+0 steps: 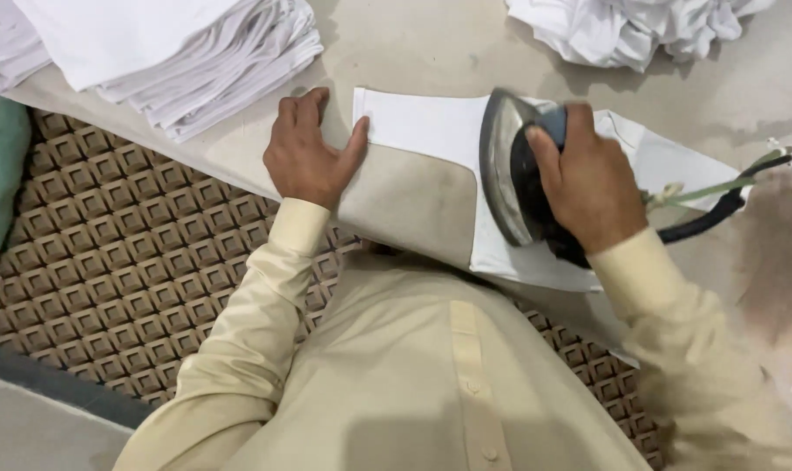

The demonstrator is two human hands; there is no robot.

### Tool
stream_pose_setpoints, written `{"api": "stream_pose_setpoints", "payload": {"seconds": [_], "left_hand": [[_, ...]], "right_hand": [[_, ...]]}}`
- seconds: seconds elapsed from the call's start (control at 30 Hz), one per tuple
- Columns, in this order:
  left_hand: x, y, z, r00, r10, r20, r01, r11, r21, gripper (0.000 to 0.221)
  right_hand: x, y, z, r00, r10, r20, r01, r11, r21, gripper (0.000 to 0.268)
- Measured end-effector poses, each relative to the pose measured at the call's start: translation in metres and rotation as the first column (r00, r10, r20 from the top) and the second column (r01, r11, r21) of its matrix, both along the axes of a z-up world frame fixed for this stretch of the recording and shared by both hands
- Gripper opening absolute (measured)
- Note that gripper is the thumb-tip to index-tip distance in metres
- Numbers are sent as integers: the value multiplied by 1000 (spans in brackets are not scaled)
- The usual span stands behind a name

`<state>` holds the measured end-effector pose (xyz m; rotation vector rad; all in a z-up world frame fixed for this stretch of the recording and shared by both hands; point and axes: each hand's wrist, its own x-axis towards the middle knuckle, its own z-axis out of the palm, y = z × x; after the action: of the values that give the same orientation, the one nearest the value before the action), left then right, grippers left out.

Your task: Ironing and folding baby onesies on a workbench in a factory setting.

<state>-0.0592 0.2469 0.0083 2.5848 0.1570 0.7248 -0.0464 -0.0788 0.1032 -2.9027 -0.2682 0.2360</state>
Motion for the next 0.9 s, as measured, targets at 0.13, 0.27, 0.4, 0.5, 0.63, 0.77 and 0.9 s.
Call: {"api": "stream_pose_setpoints", "payload": {"seconds": [0.13, 0.27, 0.4, 0.5, 0.63, 0.77, 0.9], "left_hand": [[2, 0, -4, 999, -10, -47, 10, 1000, -6, 55], [2, 1, -5, 998, -14, -62, 16, 1000, 24, 58], [0, 2, -6, 999, -29, -25, 30, 999, 34, 59], [-1, 1, 2, 996, -58, -73, 60, 998, 12, 60], [-2, -1, 0, 998, -53, -29, 54, 998, 24, 57], [-4, -1, 1, 998, -55, 10, 54, 997, 58, 58], [-4, -3, 2, 999, -38, -29, 39, 997, 66, 59]], "right_hand": [[26, 31, 25, 997, -52, -50, 62, 973, 222, 38], [-11, 30, 49, 949, 148, -278, -123, 987, 104, 41], [-81, -20, 21, 800, 494, -341, -503, 862, 66, 65], [-119, -62, 7, 875, 479, -73, -485, 867, -116, 50], [-112, -75, 26, 920, -318, -229, 299, 947, -116, 47], [-112, -99, 31, 892, -408, -194, 425, 904, 54, 62], [-144, -136, 30, 870, -168, -463, 204, 979, 27, 52]]}}
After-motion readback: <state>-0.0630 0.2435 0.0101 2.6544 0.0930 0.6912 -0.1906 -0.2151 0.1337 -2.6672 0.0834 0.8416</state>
